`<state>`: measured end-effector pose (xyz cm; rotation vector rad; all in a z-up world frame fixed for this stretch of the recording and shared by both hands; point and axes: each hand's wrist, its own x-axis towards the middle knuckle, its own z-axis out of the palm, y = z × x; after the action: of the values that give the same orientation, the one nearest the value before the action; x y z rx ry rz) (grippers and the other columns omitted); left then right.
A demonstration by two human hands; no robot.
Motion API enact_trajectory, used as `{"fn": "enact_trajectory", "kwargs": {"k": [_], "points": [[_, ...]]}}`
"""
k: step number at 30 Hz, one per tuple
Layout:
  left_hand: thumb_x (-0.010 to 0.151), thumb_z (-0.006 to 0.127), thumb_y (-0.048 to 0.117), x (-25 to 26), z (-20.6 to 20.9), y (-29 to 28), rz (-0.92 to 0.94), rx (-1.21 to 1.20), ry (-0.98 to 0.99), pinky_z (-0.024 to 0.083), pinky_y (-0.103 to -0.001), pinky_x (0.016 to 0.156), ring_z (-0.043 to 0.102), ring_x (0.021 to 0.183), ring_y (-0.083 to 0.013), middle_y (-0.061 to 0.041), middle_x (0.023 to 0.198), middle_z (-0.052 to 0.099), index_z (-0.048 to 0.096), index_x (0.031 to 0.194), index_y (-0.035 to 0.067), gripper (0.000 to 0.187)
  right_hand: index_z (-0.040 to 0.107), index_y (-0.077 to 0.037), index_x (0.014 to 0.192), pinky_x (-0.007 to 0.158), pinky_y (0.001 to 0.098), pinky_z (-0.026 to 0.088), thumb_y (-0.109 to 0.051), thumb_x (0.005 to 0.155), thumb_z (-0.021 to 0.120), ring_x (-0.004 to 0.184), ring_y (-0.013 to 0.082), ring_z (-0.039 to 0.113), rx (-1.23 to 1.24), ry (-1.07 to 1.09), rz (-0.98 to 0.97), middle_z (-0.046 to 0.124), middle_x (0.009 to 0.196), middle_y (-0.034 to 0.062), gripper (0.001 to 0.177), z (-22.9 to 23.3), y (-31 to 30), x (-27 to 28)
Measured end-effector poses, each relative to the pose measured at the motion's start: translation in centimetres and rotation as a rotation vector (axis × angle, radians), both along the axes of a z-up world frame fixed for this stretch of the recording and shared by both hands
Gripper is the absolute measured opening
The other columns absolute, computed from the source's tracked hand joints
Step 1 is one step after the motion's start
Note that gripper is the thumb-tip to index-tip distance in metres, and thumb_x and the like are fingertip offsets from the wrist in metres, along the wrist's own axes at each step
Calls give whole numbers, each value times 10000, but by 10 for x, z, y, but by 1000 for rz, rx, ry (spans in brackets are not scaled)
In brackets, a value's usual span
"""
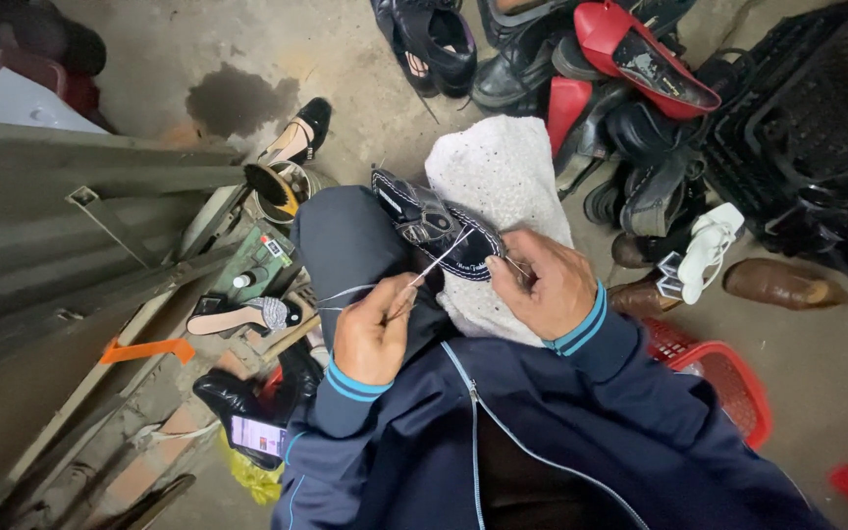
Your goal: The person sits on the floor and sews a black shoe using a needle and white thread. They repeatedly pull the thread through the shoe's sole and upper to secure the stitching. Towards the end, the person briefly interacts with a smartphone placed on the floor.
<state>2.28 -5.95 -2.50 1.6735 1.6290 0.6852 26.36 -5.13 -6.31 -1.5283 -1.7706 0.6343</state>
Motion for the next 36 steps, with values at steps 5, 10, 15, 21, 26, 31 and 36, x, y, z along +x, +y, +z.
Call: {"fn": "enact_trajectory", "kwargs": {"k": [5, 10, 15, 21, 26, 31, 36], "points": [[952, 649, 70, -2, 13, -8, 65, -16, -389, 505, -253, 513, 480, 495, -57, -14, 474, 580, 821, 1031, 129, 199, 717, -75, 970, 584, 416, 569, -226, 919, 732, 621, 316, 690, 97, -33, 73, 667, 654, 82, 160, 17, 4, -14], [936, 655, 38, -4, 4, -19, 114, -4, -414, 484, -250, 520, 504, 511, -117, -27, 494, 543, 822, 1002, 73, 182, 665, -155, 912, 588, 317, 557, -297, 955, 689, 569, 202, 637, 146, -158, -11, 547, 580, -23, 151, 3, -3, -14], [955, 649, 17, 5, -4, -11, 125, 38, -307, 600, -405, 752, 784, 879, -316, -156, 838, 801, 809, 1043, 77, 193, 654, -162, 1081, 565, 362, 571, -349, 884, 759, 667, 215, 686, 96, -116, -38, 630, 790, 2, 291, 29, 6, -25], [974, 636, 48, 9, 3, -3, 108, 62, -204, 598, -446, 807, 745, 998, -369, -136, 969, 803, 798, 1045, 91, 182, 661, -113, 1248, 644, 443, 630, -204, 904, 720, 864, 307, 725, 180, -99, 121, 584, 1398, 163, 361, 38, 9, -52], [958, 716, 124, -38, 22, -6, 443, 54, -165, 579, -389, 808, 694, 804, -163, -101, 850, 776, 817, 1026, 107, 123, 651, -111, 1247, 815, 399, 597, -312, 757, 808, 1039, 343, 729, 157, -85, 72, 597, 1414, 137, 552, 27, 10, -53], [963, 682, 69, -42, -3, -23, 502, 75, -253, 473, -260, 624, 496, 568, -82, -18, 582, 582, 817, 1006, 103, 146, 657, -122, 1252, 775, 439, 595, -223, 761, 769, 995, 362, 732, 115, -62, 114, 619, 1397, 129, 513, 25, 9, -57], [971, 643, 52, -26, 6, -19, 472, 59, -398, 346, -184, 454, 409, 438, -55, 16, 427, 413, 790, 1017, 40, 155, 663, -134, 1260, 760, 451, 594, -212, 806, 770, 964, 364, 729, 134, -63, 164, 590, 1424, 140, 473, 37, 13, -56]]}}
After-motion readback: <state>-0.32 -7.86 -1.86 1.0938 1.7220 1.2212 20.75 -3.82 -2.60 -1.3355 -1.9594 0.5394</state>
